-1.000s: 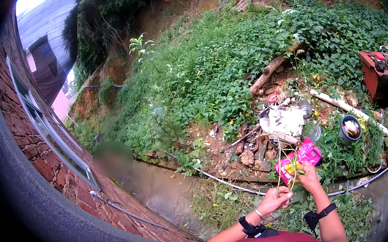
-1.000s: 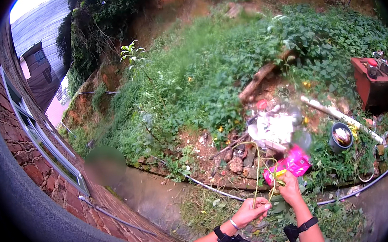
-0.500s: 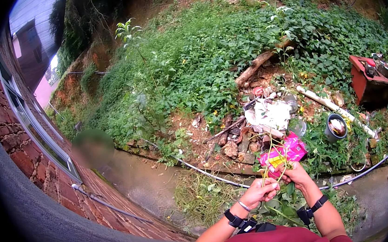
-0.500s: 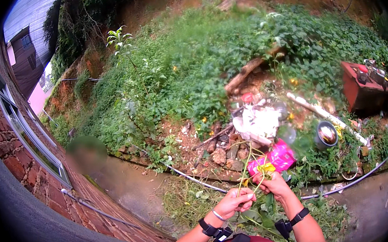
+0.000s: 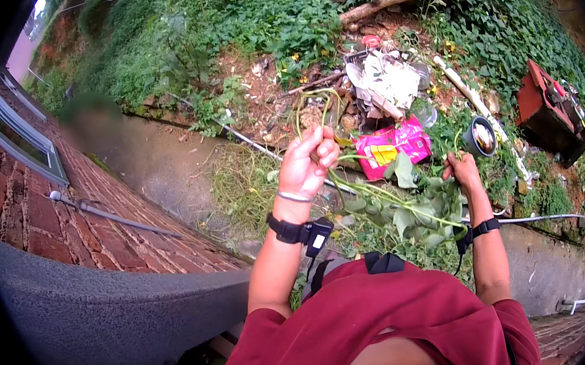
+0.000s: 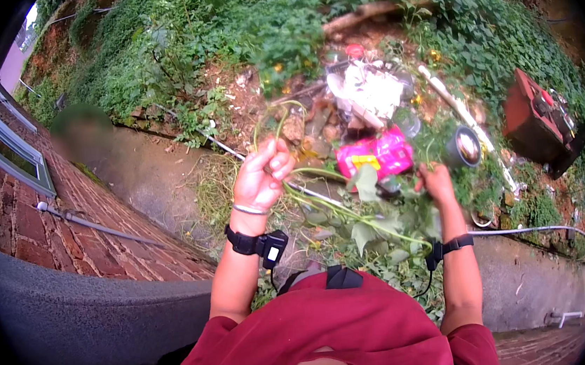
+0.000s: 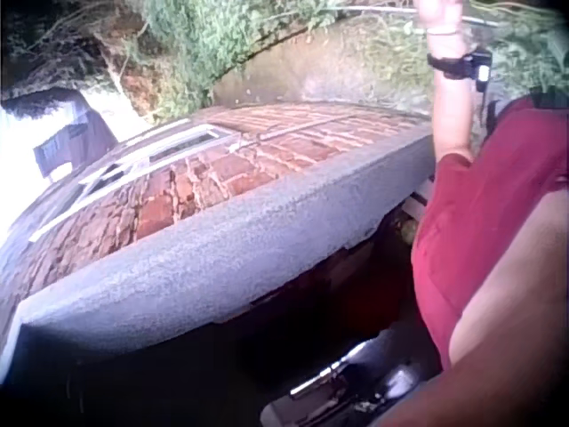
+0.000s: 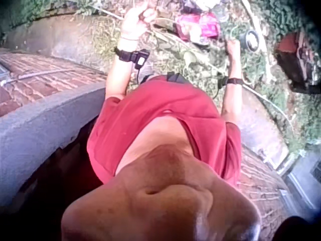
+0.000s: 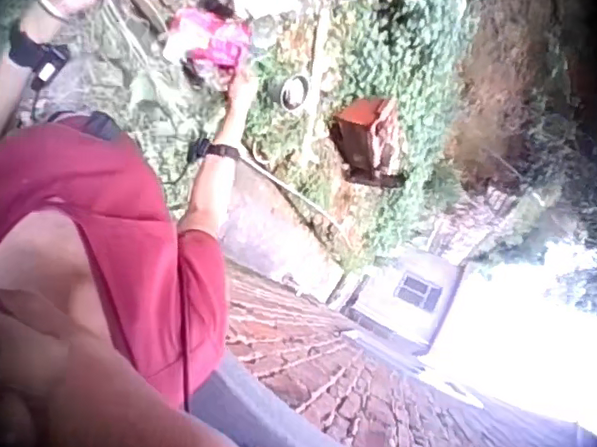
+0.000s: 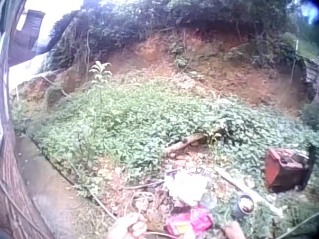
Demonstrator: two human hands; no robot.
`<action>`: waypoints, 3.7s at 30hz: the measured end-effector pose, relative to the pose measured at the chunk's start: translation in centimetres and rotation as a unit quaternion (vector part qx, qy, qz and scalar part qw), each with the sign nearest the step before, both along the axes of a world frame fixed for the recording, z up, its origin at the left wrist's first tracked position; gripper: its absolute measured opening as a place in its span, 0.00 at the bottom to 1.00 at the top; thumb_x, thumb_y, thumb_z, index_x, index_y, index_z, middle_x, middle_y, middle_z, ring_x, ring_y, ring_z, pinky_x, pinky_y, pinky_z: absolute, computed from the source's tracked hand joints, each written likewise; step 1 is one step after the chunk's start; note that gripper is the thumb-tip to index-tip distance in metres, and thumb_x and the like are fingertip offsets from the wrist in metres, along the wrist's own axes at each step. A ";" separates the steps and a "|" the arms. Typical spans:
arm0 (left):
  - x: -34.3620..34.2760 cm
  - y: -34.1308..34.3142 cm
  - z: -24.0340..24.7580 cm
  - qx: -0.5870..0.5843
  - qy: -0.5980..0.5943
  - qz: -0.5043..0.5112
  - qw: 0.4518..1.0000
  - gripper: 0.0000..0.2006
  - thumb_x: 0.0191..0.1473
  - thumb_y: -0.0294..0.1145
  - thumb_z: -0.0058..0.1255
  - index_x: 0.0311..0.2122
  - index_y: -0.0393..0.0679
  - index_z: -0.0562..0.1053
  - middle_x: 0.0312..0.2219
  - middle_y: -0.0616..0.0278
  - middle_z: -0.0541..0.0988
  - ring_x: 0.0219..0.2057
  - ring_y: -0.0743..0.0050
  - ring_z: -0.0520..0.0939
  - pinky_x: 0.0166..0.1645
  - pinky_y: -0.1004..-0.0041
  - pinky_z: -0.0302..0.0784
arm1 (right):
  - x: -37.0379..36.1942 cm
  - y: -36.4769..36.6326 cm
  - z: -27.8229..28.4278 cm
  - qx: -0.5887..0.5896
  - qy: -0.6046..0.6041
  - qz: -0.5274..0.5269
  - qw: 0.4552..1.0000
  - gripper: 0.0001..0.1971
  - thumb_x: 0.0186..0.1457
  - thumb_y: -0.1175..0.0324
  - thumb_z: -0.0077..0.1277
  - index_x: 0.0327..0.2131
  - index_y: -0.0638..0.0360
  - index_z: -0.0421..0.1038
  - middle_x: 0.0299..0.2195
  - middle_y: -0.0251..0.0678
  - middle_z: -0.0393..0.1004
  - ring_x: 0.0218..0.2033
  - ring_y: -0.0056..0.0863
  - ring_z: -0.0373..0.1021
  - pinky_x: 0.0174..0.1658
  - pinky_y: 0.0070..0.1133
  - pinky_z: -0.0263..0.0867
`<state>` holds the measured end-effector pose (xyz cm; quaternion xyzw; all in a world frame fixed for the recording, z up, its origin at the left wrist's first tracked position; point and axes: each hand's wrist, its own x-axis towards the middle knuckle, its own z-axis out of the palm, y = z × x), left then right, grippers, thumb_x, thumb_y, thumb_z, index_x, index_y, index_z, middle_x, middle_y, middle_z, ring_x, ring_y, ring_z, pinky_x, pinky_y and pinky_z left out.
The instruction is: The person strips leaves from various plant stems by hand and places the gathered leaves onto a pile on their lap.
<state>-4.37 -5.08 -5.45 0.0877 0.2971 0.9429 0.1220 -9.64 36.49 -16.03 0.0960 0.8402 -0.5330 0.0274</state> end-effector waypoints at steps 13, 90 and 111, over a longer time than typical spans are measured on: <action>-5.4 -1.0 -6.5 0.039 -0.129 -0.079 0.988 0.11 0.64 0.34 0.42 0.39 0.35 0.68 0.22 0.70 0.64 0.22 0.81 0.64 0.18 0.83 0.57 | 1.6 -6.9 13.8 0.306 0.353 -0.066 0.882 0.20 0.49 0.82 0.45 0.45 0.55 0.76 0.26 0.47 0.77 0.26 0.36 0.74 0.32 0.29 0.67; 4.1 6.8 -10.8 -0.365 -0.036 -0.098 0.925 0.08 0.59 0.32 0.52 0.31 0.40 0.77 0.19 0.71 0.75 0.20 0.88 0.72 0.25 0.84 0.63 | 3.5 -5.3 5.9 0.350 0.065 -0.081 0.931 0.11 0.53 0.74 0.51 0.40 0.64 0.76 0.27 0.44 0.79 0.29 0.31 0.76 0.36 0.27 0.69; 0.7 8.0 -16.2 -0.162 -0.240 0.016 0.957 0.05 0.56 0.23 0.49 0.36 0.33 0.75 0.27 0.57 0.77 0.20 0.78 0.71 0.19 0.81 0.63 | 9.1 -16.3 -1.1 -0.025 -0.094 0.141 0.985 0.13 0.52 0.71 0.52 0.42 0.60 0.68 0.21 0.26 0.71 0.20 0.12 0.63 0.24 0.14 0.59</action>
